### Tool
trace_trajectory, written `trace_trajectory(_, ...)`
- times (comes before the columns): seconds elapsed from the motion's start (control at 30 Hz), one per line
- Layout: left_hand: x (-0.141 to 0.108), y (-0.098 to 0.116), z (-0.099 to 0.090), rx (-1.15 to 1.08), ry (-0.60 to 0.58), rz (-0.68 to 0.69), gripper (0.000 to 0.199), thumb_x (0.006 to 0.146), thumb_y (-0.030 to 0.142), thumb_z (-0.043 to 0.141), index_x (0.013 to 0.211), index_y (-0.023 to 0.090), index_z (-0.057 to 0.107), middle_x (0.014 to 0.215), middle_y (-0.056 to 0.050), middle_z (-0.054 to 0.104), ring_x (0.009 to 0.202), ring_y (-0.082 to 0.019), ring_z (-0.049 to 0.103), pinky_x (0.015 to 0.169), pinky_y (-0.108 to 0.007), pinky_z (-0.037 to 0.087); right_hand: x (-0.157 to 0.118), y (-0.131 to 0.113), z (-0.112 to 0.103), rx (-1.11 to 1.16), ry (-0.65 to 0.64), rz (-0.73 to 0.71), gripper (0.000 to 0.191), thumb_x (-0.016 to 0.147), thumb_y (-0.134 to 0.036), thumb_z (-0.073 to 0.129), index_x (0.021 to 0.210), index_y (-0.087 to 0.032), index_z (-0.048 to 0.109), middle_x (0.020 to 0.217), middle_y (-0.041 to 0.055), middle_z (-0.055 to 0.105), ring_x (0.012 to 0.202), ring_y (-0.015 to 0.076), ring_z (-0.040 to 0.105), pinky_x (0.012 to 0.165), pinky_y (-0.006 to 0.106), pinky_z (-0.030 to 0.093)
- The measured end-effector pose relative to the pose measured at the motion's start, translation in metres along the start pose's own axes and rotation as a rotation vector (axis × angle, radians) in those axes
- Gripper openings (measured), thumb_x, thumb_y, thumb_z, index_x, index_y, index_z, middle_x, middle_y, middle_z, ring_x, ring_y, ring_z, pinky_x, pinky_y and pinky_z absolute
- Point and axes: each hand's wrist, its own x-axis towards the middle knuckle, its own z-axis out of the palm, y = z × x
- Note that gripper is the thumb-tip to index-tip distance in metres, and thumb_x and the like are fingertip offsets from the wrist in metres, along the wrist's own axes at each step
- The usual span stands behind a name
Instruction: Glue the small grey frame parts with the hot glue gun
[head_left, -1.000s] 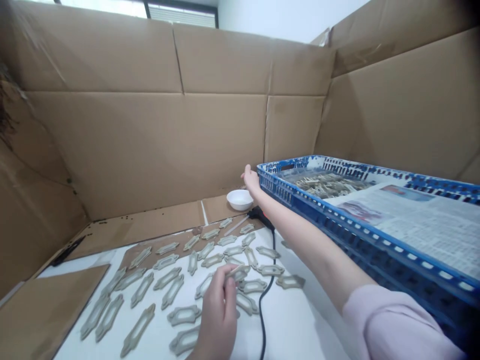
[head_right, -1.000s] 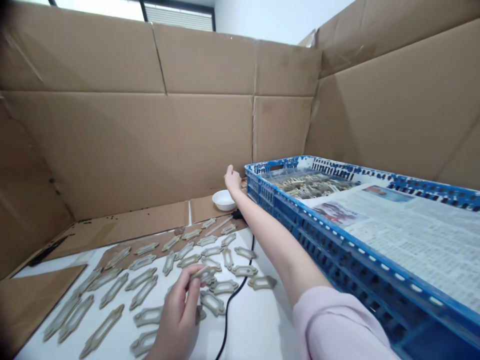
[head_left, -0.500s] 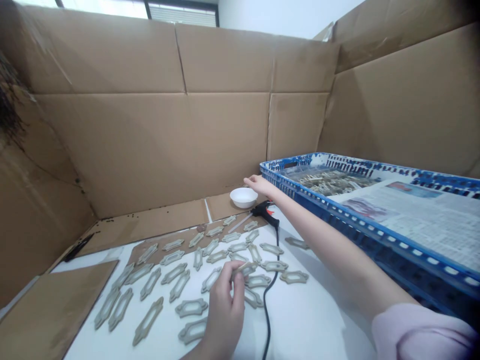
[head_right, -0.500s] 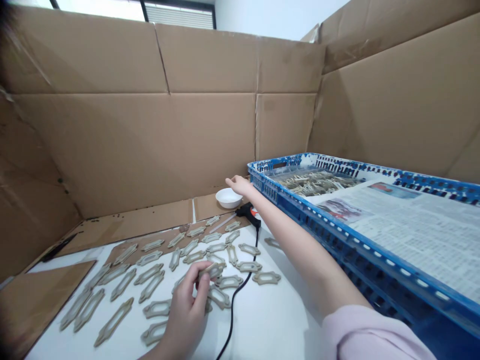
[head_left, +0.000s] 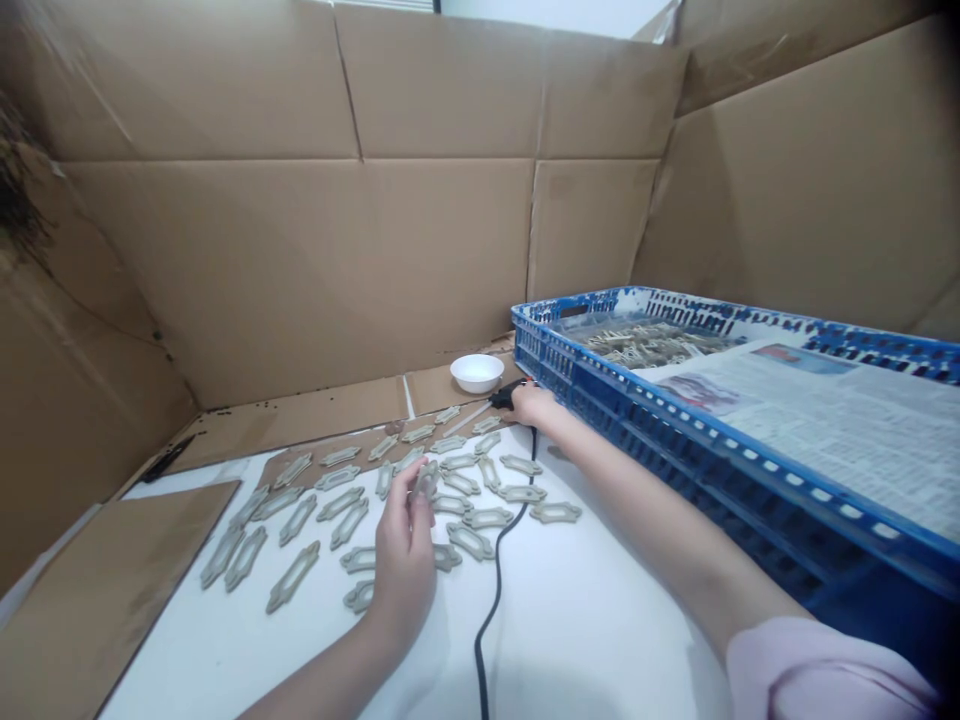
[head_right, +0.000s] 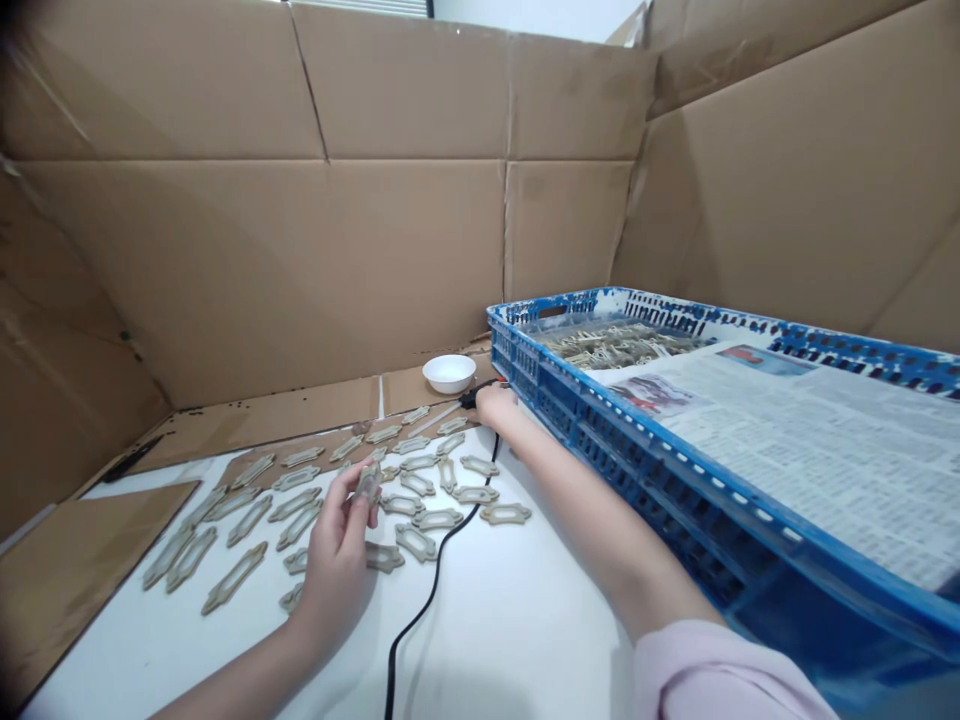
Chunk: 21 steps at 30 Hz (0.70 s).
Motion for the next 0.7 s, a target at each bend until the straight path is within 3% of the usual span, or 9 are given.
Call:
trace_trajectory(0.2, 0.001, 0.000, 0.002, -0.007, 0.043, 0.031, 0.026, 0.084, 0.033, 0.037, 0.105, 0.022, 0.047, 0.066, 0.003, 0.044, 0.059, -0.012, 0.042, 0.057, -0.025, 0.034, -0.003, 0.003, 0.005, 0.040, 0.063, -0.009, 0.032, 0.083, -0.030, 0.051, 0.109, -0.012, 0.050, 0.109, 0.0096, 0.053, 0.093, 0.0179, 0.054, 0.078, 0.036, 0.046)
trace_trajectory(0.5, 0.001, 0.004, 0.001, 0.020, 0.034, 0.015, 0.020, 0.084, 0.031, 0.036, 0.100, 0.022, 0.047, 0.064, 0.004, 0.041, 0.058, -0.011, 0.042, 0.055, -0.024, 0.033, -0.021, -0.003, -0.018, 0.161, 0.358, 0.045, 0.035, 0.083, -0.029, 0.051, 0.111, -0.010, 0.049, 0.113, 0.0119, 0.050, 0.097, 0.0194, 0.053, 0.081, 0.038, 0.045)
trace_trajectory(0.7, 0.000, 0.002, 0.001, 0.009, 0.038, 0.015, 0.022, 0.085, 0.032, 0.037, 0.102, 0.023, 0.046, 0.065, 0.004, 0.043, 0.058, -0.011, 0.043, 0.055, -0.024, 0.034, -0.022, 0.004, -0.027, 0.285, 0.437, -0.040, 0.028, 0.079, -0.015, 0.051, 0.105, -0.003, 0.049, 0.110, 0.0217, 0.046, 0.092, 0.0237, 0.057, 0.079, 0.031, 0.043)
